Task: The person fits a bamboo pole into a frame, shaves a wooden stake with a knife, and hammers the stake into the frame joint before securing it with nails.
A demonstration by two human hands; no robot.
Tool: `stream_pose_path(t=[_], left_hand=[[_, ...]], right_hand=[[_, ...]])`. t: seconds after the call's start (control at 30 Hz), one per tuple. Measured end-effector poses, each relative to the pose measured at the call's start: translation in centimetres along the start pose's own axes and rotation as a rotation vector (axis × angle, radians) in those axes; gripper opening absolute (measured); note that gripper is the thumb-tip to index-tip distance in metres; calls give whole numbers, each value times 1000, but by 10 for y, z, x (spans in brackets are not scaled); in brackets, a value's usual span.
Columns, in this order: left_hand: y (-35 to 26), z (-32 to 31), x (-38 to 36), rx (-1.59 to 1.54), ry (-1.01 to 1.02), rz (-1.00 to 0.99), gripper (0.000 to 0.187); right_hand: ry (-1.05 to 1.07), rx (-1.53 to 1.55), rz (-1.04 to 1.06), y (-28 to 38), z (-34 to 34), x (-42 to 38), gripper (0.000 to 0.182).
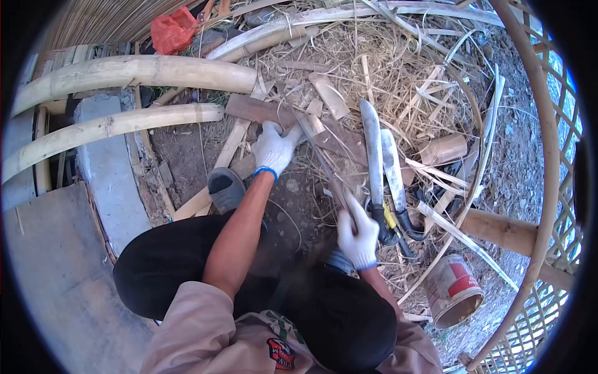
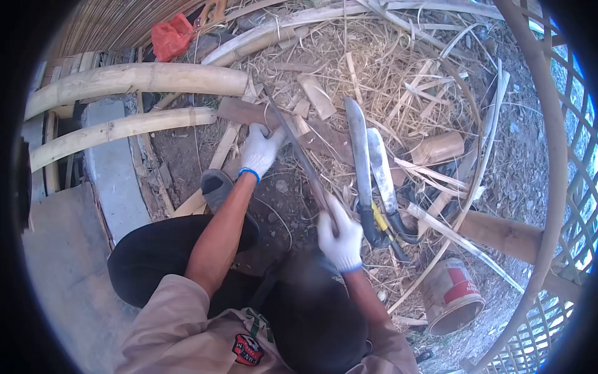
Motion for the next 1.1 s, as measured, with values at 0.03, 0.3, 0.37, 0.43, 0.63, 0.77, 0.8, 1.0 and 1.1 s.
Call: stream_pose_path(t=[0.03, 0.3, 0.37, 0.43, 0.63, 0.77, 0.8, 1.0, 1.1], left_hand=[[0, 1, -3, 8, 1, 6, 80], [4, -2, 0, 20, 1, -5, 76], [10, -3, -4, 9, -15, -10, 76], [1, -2, 4, 6, -23, -30, 75], [7, -4, -2, 34, -23, -48, 72], [6, -1, -5, 22, -12, -48, 71], [8, -1, -7, 18, -16, -53, 71], [4, -1, -5, 22, -20, -46, 70], [1, -3, -4, 23, -23, -46, 68]], right_hand=[[17, 16, -21, -2, 13, -17, 42], [-69, 93, 34, 38, -25, 55, 39], [-67, 80, 37, 33, -21, 46, 38], [-31, 49, -16, 10, -6, 11, 39], [-27, 76, -10, 16, -7, 15, 38], [7, 115, -53, 35, -21, 55, 36], [11, 103, -48, 28, -13, 41, 36], [4, 67, -91, 6, 20, -12, 37], [60, 85, -122, 21, -12, 39, 35]])
Point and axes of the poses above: each hand's wrist, its own x-axis towards the middle knuckle, its own z-axis out of the back of the hand, y = z × x, the point moved 4 cm from there along x, towards the middle knuckle, and after that the axes turned 9 degrees about -x, right-handed, at the moved point
